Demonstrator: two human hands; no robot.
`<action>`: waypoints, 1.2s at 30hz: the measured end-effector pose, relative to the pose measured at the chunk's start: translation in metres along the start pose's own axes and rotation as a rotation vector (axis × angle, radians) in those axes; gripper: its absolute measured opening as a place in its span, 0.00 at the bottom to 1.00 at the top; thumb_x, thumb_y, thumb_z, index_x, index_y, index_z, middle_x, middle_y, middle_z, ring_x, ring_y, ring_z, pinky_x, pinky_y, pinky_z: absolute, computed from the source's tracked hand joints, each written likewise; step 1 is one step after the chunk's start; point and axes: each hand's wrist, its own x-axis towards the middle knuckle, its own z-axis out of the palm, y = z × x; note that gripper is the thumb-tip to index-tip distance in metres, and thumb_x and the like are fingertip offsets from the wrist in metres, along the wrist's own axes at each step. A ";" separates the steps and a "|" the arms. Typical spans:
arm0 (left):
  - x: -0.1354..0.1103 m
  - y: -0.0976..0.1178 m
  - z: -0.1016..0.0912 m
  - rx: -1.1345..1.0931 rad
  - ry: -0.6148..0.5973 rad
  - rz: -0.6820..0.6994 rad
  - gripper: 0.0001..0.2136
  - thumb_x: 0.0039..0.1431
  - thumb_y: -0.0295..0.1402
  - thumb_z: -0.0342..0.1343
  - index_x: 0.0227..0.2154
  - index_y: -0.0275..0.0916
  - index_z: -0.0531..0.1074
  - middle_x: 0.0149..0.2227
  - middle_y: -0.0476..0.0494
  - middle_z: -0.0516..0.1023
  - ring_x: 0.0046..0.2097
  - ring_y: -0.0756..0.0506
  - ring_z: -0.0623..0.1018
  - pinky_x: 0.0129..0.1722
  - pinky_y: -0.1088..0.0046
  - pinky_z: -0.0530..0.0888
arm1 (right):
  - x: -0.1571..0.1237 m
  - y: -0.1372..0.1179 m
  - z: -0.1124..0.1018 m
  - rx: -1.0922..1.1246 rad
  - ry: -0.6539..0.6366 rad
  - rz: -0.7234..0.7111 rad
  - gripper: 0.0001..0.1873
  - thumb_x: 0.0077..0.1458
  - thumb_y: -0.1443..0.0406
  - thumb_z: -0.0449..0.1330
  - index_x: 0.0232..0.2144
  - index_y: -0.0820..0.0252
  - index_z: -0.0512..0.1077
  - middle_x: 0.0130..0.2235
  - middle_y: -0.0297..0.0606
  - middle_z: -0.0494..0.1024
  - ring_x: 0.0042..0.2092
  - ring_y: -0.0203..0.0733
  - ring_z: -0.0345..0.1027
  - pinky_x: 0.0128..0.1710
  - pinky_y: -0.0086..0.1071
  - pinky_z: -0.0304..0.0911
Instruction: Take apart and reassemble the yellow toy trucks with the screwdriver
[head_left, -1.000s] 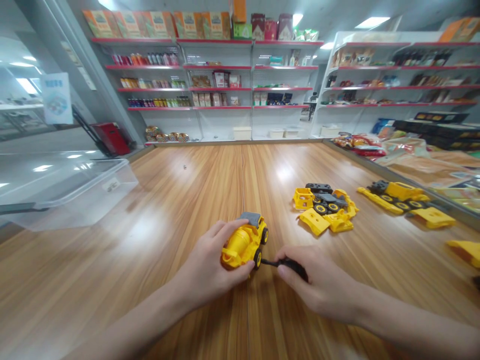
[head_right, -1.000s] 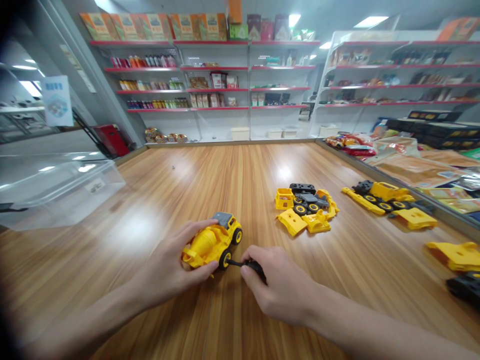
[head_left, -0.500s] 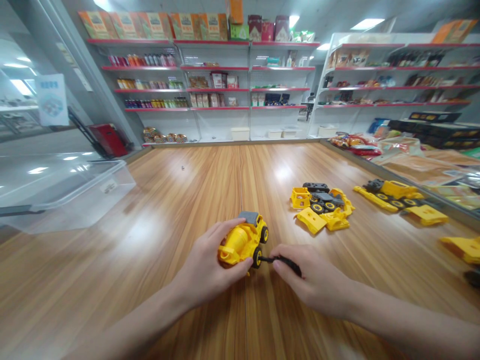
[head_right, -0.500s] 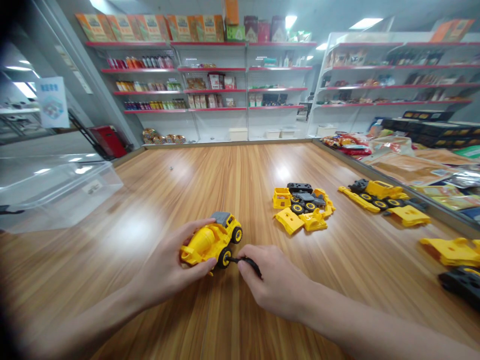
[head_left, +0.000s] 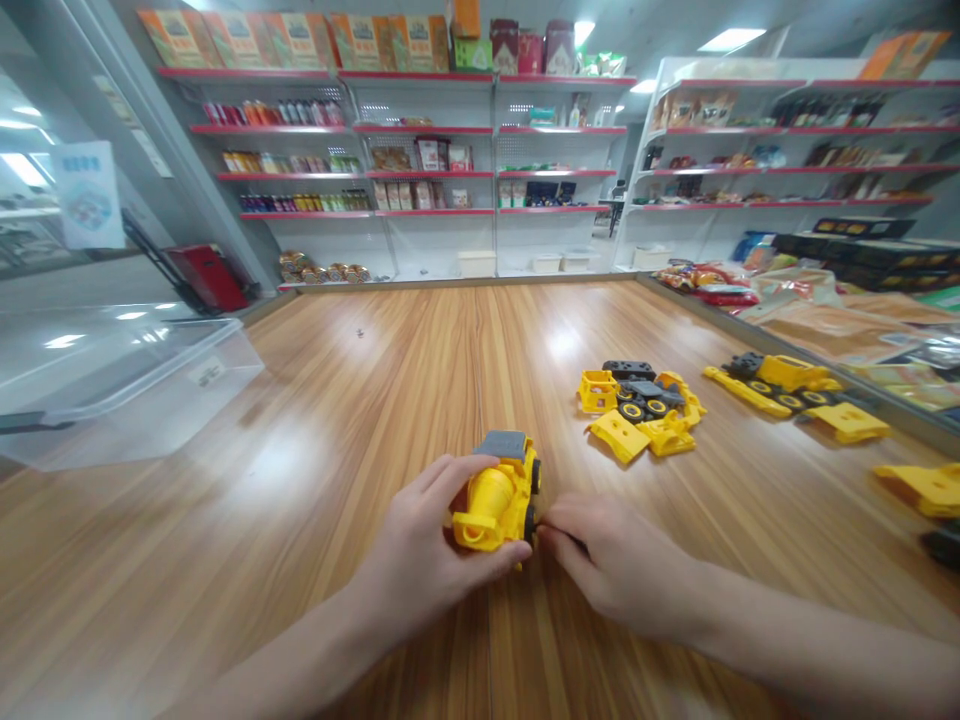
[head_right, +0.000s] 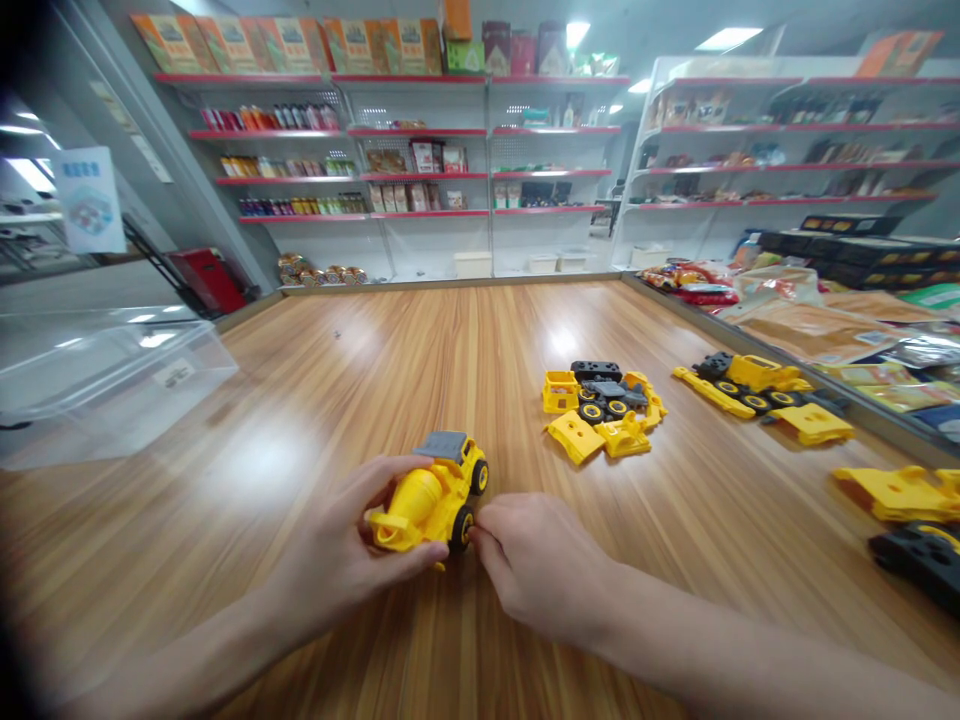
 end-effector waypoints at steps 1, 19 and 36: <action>0.000 0.000 0.000 -0.011 0.018 -0.013 0.25 0.49 0.43 0.66 0.50 0.45 0.66 0.46 0.44 0.75 0.44 0.43 0.78 0.44 0.64 0.76 | 0.001 0.000 -0.001 -0.047 0.012 -0.038 0.11 0.62 0.68 0.50 0.26 0.60 0.66 0.29 0.36 0.72 0.30 0.37 0.65 0.30 0.31 0.53; -0.002 0.007 -0.001 -0.005 0.061 -0.041 0.22 0.50 0.41 0.65 0.47 0.42 0.68 0.41 0.44 0.78 0.37 0.44 0.79 0.37 0.67 0.78 | 0.001 -0.009 -0.008 0.070 0.020 0.028 0.08 0.61 0.68 0.51 0.31 0.60 0.67 0.33 0.36 0.71 0.33 0.38 0.65 0.32 0.31 0.57; -0.001 0.008 -0.002 0.016 0.065 -0.014 0.22 0.50 0.40 0.65 0.47 0.41 0.68 0.42 0.43 0.78 0.37 0.45 0.79 0.37 0.67 0.77 | 0.001 -0.008 -0.004 0.149 0.050 0.014 0.06 0.59 0.71 0.53 0.30 0.60 0.67 0.33 0.37 0.71 0.35 0.38 0.66 0.33 0.31 0.59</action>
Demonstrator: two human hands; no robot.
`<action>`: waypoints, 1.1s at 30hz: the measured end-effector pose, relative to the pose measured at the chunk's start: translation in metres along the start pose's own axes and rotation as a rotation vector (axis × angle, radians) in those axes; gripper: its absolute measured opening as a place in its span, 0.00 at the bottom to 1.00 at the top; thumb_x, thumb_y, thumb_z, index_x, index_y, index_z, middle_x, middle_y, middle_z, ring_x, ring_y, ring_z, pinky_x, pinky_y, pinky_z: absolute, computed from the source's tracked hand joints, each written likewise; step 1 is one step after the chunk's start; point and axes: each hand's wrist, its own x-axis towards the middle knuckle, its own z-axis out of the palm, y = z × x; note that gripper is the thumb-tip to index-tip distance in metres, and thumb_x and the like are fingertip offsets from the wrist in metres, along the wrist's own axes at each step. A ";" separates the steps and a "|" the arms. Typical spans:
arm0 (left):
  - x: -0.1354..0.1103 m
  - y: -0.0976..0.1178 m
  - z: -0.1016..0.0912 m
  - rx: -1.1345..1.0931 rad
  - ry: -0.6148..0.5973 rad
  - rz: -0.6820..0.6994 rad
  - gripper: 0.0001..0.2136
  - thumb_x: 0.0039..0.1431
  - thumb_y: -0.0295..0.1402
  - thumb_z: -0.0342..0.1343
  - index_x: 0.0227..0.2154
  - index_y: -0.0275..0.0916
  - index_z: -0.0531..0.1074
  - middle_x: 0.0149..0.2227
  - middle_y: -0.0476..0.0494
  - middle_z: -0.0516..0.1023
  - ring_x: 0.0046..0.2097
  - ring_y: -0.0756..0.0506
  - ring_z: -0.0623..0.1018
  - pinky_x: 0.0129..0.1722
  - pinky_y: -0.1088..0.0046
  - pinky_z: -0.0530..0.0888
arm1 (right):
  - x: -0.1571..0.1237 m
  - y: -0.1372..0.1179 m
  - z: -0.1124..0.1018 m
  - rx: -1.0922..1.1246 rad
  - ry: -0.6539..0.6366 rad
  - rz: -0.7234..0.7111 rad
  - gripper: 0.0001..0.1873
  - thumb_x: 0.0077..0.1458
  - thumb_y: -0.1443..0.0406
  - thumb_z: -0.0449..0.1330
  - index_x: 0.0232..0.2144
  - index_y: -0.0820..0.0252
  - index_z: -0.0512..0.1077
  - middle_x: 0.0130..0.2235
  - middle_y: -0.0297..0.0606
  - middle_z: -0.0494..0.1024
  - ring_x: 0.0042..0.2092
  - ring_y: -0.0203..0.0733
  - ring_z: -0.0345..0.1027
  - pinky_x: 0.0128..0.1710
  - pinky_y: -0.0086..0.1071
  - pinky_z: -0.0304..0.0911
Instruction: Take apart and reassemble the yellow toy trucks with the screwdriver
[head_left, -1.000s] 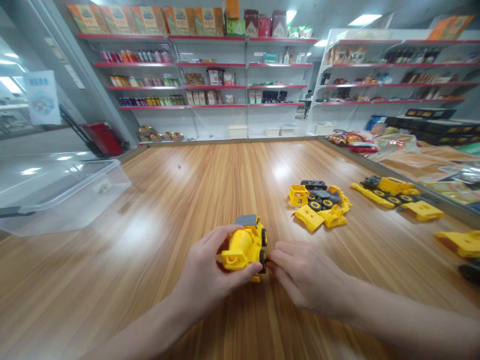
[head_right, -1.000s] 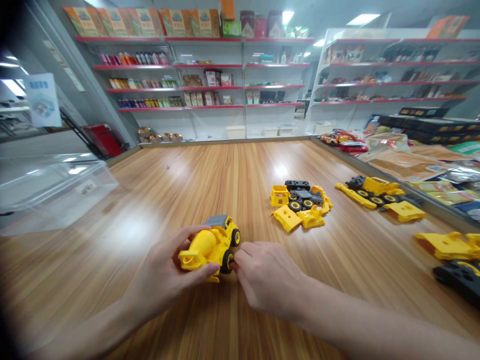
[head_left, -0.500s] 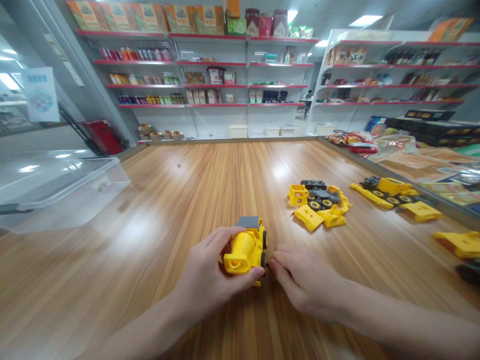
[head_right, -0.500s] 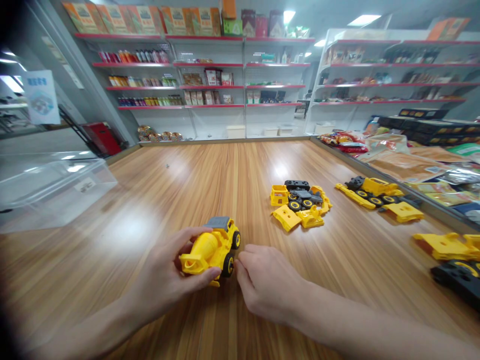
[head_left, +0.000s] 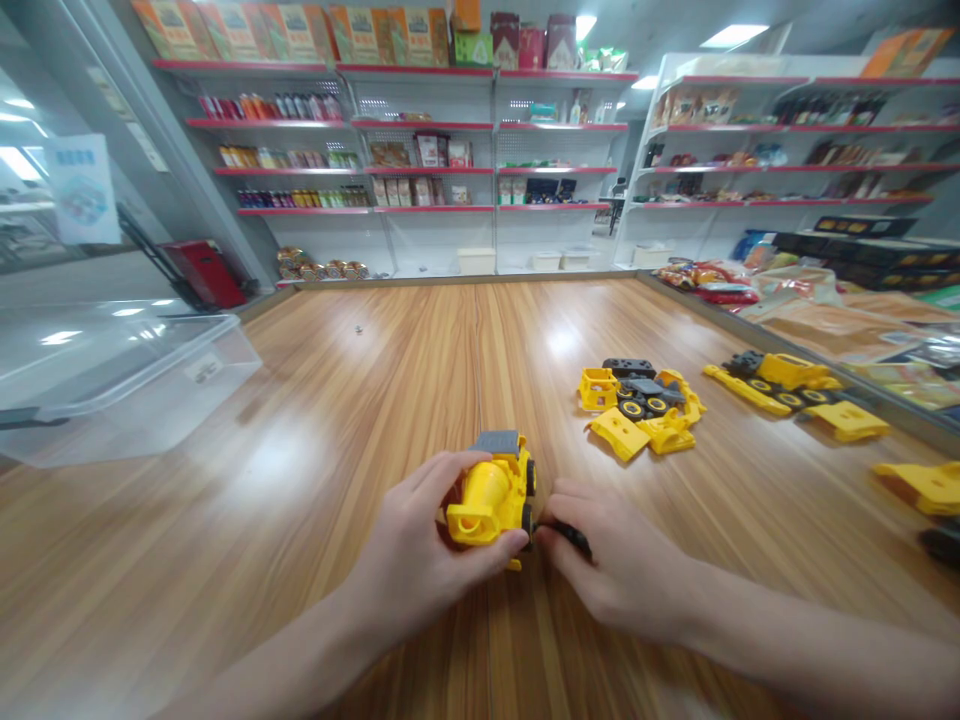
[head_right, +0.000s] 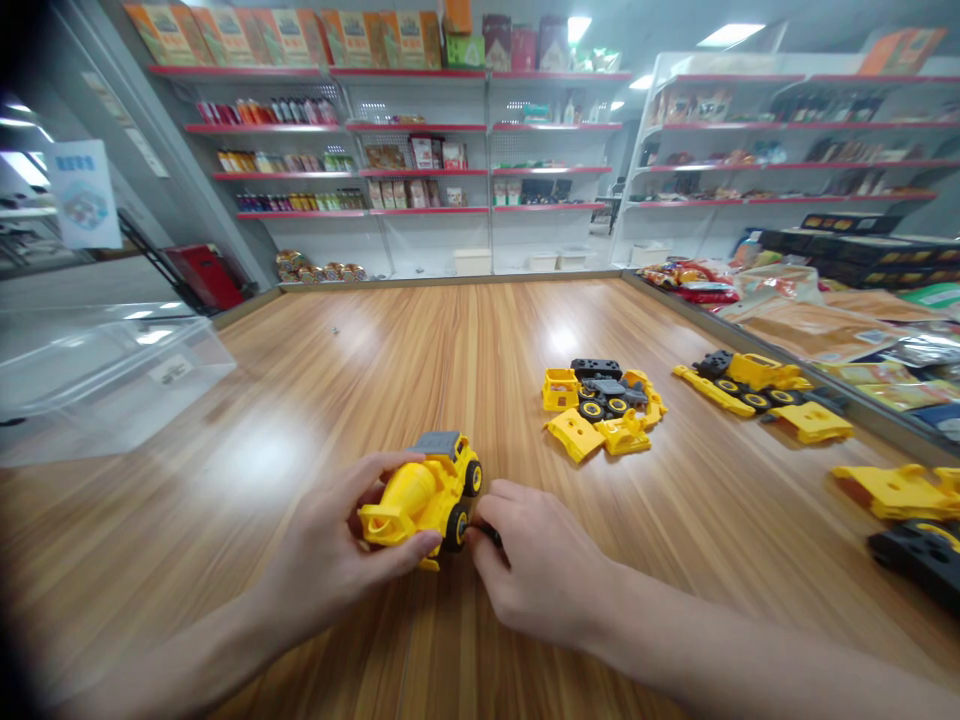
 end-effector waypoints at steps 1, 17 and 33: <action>0.000 0.000 0.000 0.001 -0.002 -0.001 0.22 0.50 0.40 0.65 0.47 0.42 0.68 0.42 0.43 0.77 0.38 0.44 0.79 0.38 0.67 0.77 | 0.000 0.000 0.000 0.005 0.006 -0.004 0.06 0.59 0.71 0.53 0.31 0.60 0.67 0.33 0.37 0.71 0.35 0.39 0.66 0.34 0.31 0.59; 0.002 0.002 -0.001 0.013 0.006 -0.005 0.21 0.50 0.39 0.64 0.47 0.41 0.68 0.41 0.43 0.78 0.37 0.44 0.79 0.37 0.67 0.78 | 0.000 0.001 -0.001 -0.057 0.007 -0.029 0.10 0.62 0.69 0.50 0.28 0.60 0.66 0.33 0.37 0.69 0.35 0.39 0.65 0.33 0.32 0.59; 0.001 0.002 -0.001 0.015 0.018 0.019 0.20 0.50 0.38 0.65 0.46 0.42 0.69 0.42 0.44 0.78 0.38 0.44 0.79 0.39 0.67 0.77 | 0.002 0.000 -0.005 -0.064 0.006 -0.058 0.05 0.59 0.70 0.52 0.32 0.60 0.67 0.34 0.38 0.71 0.35 0.40 0.65 0.33 0.32 0.59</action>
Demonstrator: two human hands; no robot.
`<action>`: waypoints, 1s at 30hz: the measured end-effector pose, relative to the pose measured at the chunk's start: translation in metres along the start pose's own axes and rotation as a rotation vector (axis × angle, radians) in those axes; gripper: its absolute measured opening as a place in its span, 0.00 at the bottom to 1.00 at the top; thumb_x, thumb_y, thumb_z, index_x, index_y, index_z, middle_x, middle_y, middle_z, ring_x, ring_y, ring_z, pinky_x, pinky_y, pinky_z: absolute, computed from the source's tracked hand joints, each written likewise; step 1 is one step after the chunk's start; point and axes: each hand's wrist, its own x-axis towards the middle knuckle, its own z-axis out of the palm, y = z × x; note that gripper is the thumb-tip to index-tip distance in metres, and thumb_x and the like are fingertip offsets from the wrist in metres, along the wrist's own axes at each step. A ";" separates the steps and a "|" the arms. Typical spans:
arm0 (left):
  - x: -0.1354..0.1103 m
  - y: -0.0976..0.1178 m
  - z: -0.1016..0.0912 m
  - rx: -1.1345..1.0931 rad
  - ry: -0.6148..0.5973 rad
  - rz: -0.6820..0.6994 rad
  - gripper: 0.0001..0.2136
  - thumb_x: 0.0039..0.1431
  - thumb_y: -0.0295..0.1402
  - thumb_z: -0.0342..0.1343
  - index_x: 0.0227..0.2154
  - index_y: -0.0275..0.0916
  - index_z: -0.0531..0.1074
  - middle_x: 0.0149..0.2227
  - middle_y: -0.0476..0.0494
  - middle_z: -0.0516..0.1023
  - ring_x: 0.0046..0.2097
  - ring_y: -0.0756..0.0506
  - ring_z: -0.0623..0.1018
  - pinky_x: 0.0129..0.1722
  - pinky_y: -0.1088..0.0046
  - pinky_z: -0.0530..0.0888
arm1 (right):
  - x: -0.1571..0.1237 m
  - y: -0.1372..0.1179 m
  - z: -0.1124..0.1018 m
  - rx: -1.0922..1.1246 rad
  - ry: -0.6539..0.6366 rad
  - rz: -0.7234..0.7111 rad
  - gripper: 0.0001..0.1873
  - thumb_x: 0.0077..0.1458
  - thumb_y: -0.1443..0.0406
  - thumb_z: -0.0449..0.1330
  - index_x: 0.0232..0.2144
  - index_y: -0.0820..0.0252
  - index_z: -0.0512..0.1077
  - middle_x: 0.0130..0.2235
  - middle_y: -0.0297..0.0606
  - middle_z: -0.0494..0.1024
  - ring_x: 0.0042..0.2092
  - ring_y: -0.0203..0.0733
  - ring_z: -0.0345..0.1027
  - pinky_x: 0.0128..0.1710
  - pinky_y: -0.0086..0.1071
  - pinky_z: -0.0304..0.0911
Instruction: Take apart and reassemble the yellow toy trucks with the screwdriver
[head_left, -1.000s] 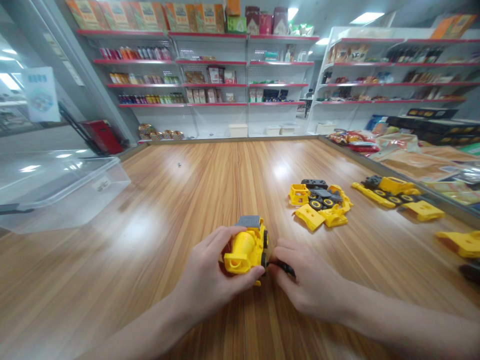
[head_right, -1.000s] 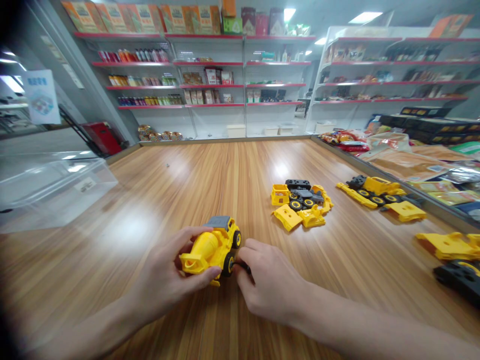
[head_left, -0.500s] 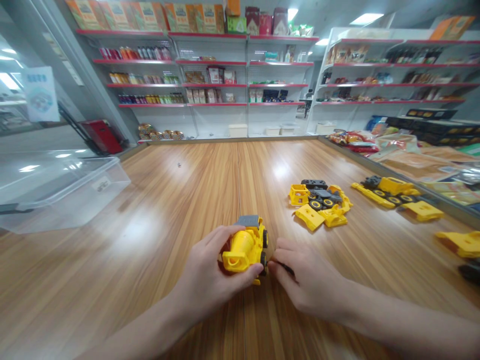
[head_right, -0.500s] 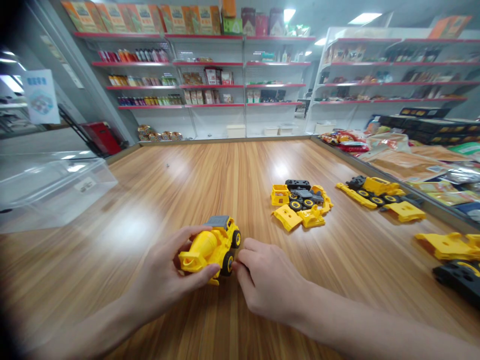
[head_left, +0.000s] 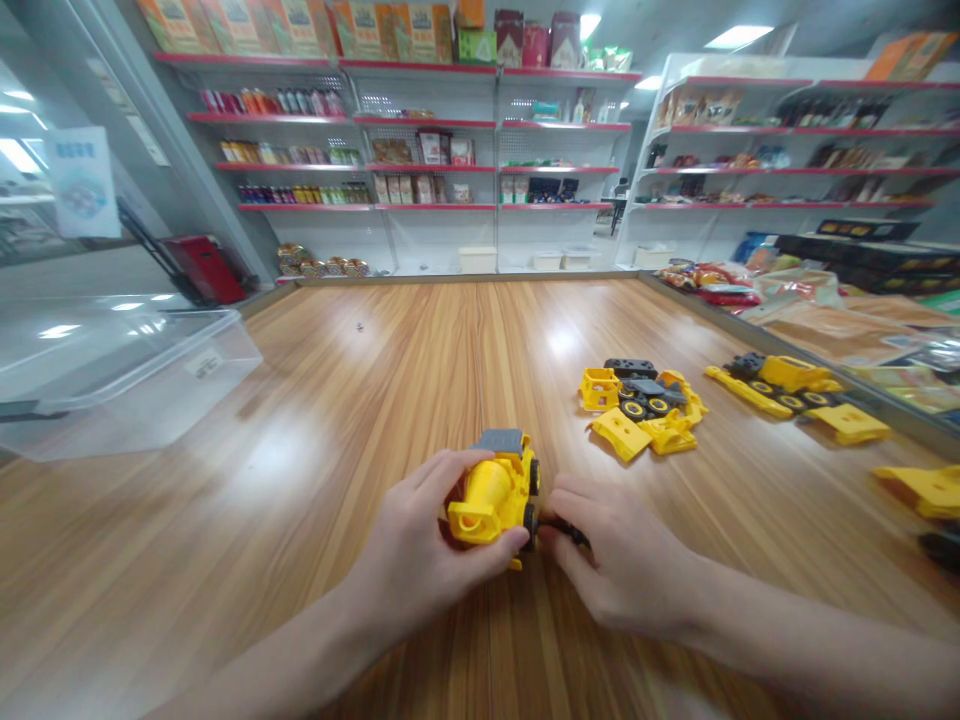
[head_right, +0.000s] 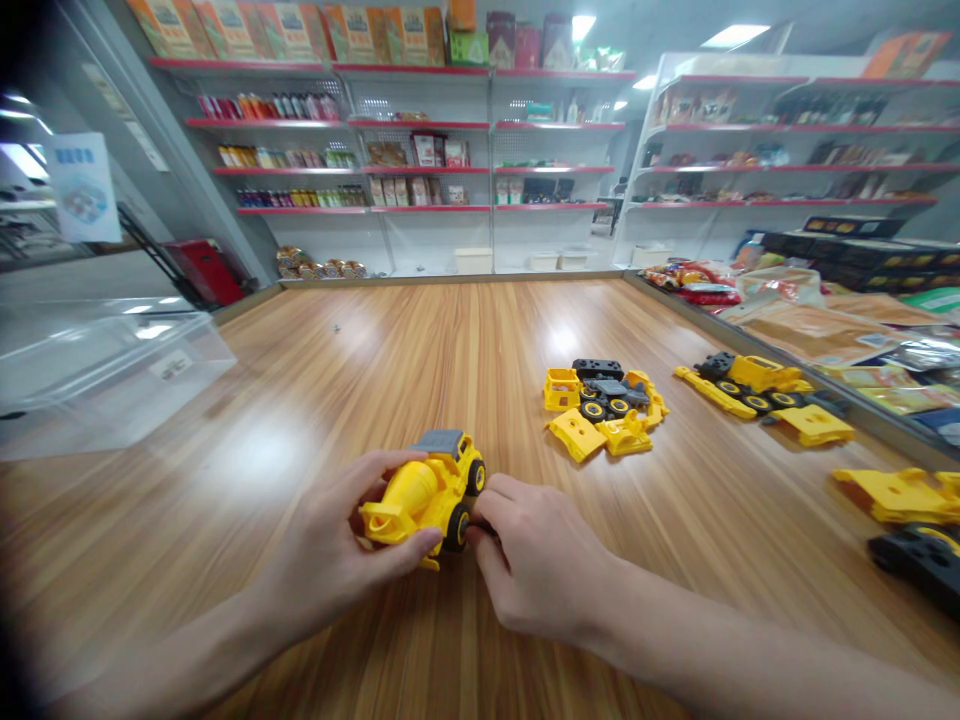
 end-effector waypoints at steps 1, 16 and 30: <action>0.000 0.000 0.000 -0.002 0.002 0.003 0.20 0.50 0.38 0.65 0.46 0.42 0.69 0.42 0.44 0.78 0.39 0.44 0.79 0.39 0.67 0.77 | 0.000 0.000 0.000 0.014 0.012 0.002 0.04 0.57 0.71 0.53 0.33 0.60 0.67 0.35 0.38 0.71 0.35 0.40 0.66 0.34 0.32 0.59; 0.000 -0.003 0.000 -0.007 0.001 -0.025 0.20 0.51 0.39 0.64 0.47 0.42 0.69 0.43 0.44 0.77 0.39 0.44 0.79 0.39 0.67 0.77 | 0.002 -0.005 -0.001 0.029 -0.032 0.120 0.09 0.59 0.59 0.59 0.34 0.60 0.68 0.34 0.38 0.76 0.33 0.41 0.69 0.30 0.31 0.58; 0.008 -0.006 -0.005 0.058 0.096 -0.083 0.17 0.53 0.38 0.61 0.46 0.41 0.71 0.42 0.44 0.78 0.40 0.44 0.78 0.40 0.68 0.75 | 0.003 0.001 -0.006 -0.211 0.025 0.131 0.07 0.52 0.65 0.59 0.36 0.59 0.70 0.34 0.37 0.78 0.35 0.44 0.73 0.32 0.34 0.57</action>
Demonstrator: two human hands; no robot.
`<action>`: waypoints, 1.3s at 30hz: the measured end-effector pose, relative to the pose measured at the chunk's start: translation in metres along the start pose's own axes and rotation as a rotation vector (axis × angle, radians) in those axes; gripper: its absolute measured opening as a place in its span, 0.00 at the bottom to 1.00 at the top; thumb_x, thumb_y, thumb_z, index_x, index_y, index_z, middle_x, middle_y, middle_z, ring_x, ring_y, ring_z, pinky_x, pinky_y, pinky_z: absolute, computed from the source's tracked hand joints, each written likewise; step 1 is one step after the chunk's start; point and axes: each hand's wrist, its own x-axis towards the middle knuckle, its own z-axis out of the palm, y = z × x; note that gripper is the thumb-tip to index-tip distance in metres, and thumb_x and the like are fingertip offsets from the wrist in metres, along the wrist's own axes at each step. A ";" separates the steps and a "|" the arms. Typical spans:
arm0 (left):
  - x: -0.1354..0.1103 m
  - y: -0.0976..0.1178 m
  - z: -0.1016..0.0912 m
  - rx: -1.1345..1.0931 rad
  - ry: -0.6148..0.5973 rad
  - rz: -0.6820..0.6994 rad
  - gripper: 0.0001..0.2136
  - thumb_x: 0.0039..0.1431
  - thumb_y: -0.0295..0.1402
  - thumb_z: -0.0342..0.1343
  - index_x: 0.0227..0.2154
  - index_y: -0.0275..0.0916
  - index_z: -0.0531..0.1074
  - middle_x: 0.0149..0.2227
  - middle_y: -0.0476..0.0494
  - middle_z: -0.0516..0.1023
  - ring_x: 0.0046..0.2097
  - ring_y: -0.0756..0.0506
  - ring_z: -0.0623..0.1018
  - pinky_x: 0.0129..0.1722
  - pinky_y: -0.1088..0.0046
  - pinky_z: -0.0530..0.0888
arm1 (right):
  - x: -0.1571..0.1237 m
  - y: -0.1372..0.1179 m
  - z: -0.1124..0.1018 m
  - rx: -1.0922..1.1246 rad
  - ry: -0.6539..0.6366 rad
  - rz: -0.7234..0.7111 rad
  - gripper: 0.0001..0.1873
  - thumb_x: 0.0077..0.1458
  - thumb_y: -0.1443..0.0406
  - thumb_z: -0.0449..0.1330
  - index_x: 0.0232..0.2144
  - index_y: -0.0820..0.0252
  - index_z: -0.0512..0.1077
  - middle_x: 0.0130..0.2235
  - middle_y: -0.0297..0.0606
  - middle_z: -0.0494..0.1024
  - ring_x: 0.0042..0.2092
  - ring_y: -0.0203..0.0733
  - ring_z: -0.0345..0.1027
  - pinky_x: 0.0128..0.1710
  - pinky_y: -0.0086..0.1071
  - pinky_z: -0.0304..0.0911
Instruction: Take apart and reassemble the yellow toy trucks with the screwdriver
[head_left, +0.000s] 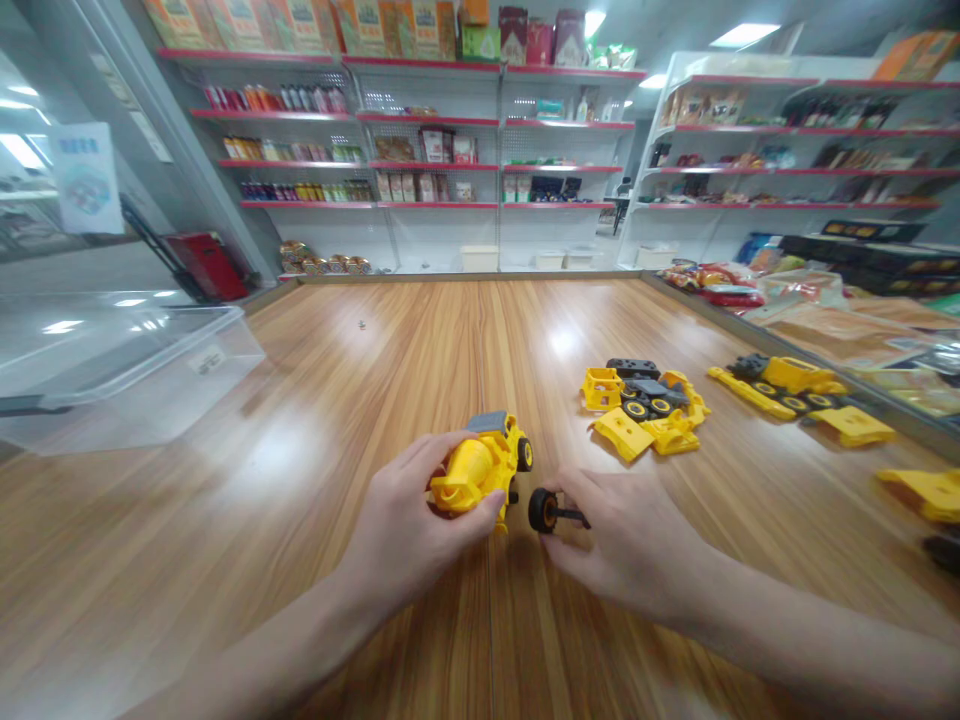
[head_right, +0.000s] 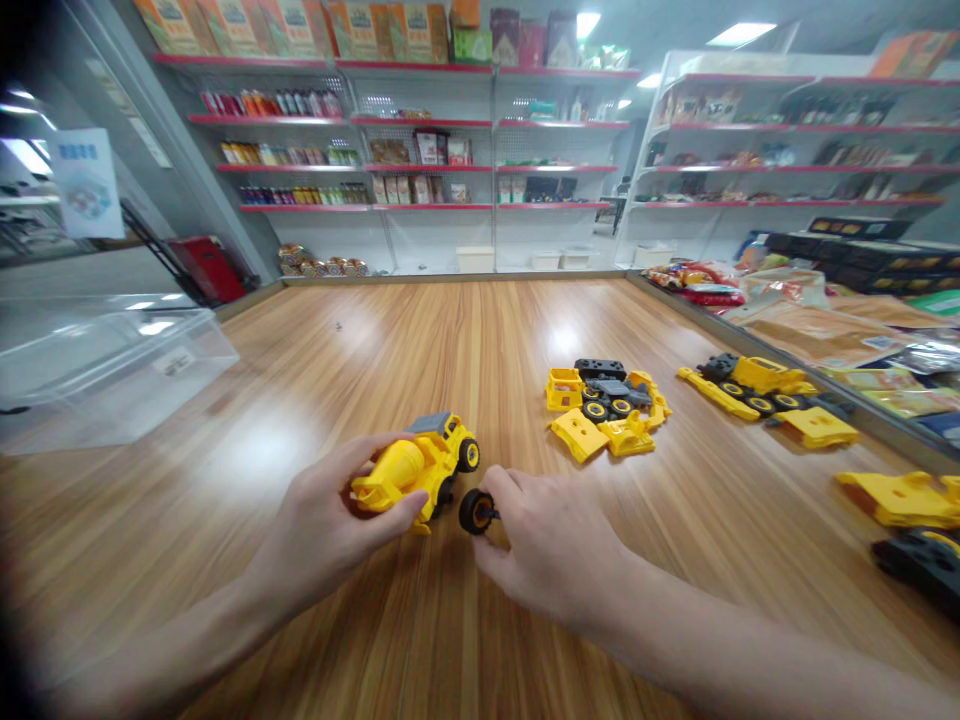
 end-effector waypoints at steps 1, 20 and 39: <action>0.000 0.000 0.000 -0.002 0.002 -0.029 0.17 0.53 0.38 0.61 0.46 0.41 0.71 0.42 0.45 0.78 0.39 0.44 0.78 0.41 0.68 0.75 | 0.000 0.000 -0.001 -0.048 -0.030 0.003 0.05 0.52 0.65 0.59 0.34 0.58 0.69 0.33 0.37 0.78 0.35 0.45 0.73 0.32 0.34 0.56; 0.002 -0.007 0.003 -0.270 -0.023 -0.306 0.17 0.57 0.40 0.57 0.48 0.42 0.69 0.44 0.46 0.78 0.40 0.43 0.80 0.35 0.68 0.78 | -0.001 0.001 -0.003 -0.065 -0.038 -0.034 0.10 0.61 0.67 0.51 0.32 0.59 0.71 0.32 0.38 0.73 0.33 0.42 0.68 0.33 0.35 0.55; -0.010 -0.003 0.000 -0.204 -0.013 0.139 0.23 0.47 0.29 0.64 0.47 0.43 0.65 0.39 0.48 0.77 0.34 0.47 0.79 0.34 0.73 0.77 | 0.006 0.012 -0.005 0.211 0.294 -0.015 0.07 0.61 0.69 0.56 0.32 0.60 0.72 0.30 0.34 0.74 0.31 0.36 0.66 0.31 0.31 0.56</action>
